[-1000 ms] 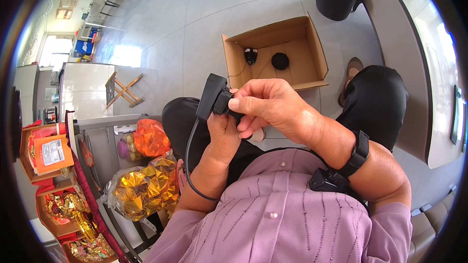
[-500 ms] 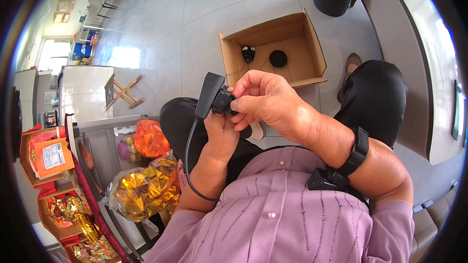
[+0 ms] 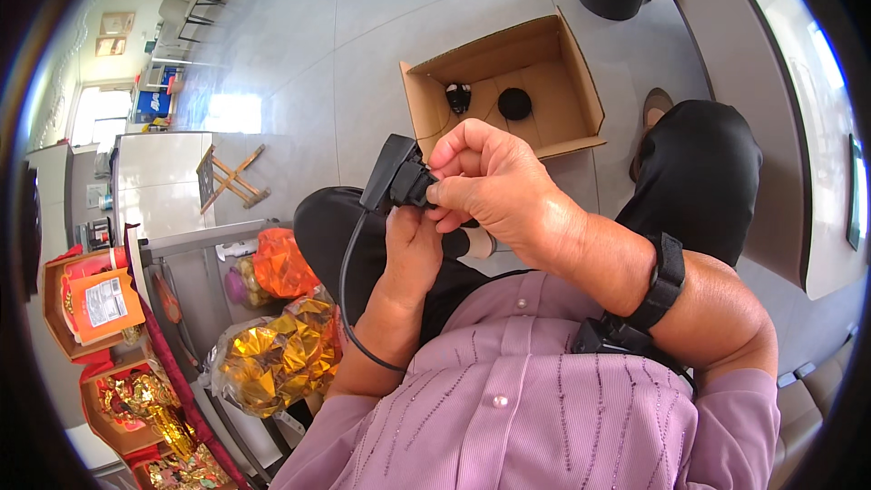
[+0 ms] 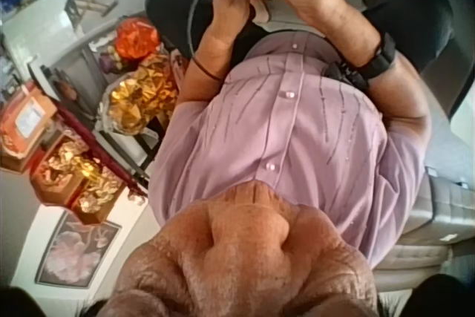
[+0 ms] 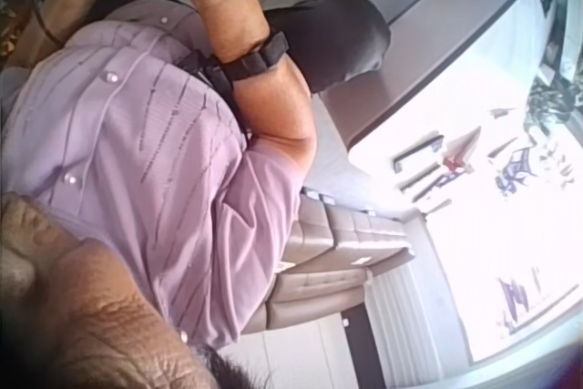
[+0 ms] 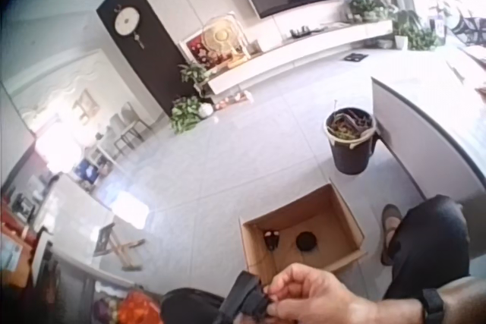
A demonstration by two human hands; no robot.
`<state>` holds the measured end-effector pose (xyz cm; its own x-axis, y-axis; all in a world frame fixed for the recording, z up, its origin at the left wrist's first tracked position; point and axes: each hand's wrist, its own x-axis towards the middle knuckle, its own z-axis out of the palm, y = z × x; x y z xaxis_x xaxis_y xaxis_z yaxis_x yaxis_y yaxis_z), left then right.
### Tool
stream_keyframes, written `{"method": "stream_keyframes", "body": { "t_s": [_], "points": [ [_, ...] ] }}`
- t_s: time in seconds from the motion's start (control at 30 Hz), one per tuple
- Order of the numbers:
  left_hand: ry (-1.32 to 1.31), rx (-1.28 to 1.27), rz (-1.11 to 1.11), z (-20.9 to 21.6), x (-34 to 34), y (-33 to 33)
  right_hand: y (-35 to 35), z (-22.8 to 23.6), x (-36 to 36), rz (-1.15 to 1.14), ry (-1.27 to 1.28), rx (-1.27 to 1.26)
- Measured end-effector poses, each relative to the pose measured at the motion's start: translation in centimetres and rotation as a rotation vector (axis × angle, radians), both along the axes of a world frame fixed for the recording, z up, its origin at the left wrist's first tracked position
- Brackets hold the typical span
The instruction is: Assembling a black sensor device and attaching it to a wrist strap.
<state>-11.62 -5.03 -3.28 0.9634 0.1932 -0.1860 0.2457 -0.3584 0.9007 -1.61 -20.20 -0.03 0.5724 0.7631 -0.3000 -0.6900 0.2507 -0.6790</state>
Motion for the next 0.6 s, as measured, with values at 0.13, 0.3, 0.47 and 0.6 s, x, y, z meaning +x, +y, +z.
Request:
{"method": "stream_keyframes", "body": {
  "t_s": [0.13, 0.3, 0.47, 0.6],
  "points": [
    [-0.051, -0.223, 0.002, -0.9, -1.8, -0.4, -0.3, 0.4, 0.4, -0.014, -0.107, -0.073],
    [-0.184, -0.498, 0.38, 2.4, -2.1, 0.7, -0.8, 0.5, 0.0, -0.183, -0.51, -0.168],
    [-0.444, -0.23, 0.471, 4.9, -2.4, 1.9, -0.8, 0.8, -0.4, -0.267, -0.742, -0.287],
    [-0.56, 0.546, 0.065, 6.6, -1.4, 0.3, -0.9, 1.2, -0.8, -0.316, -0.969, -0.349]
  ]
}}
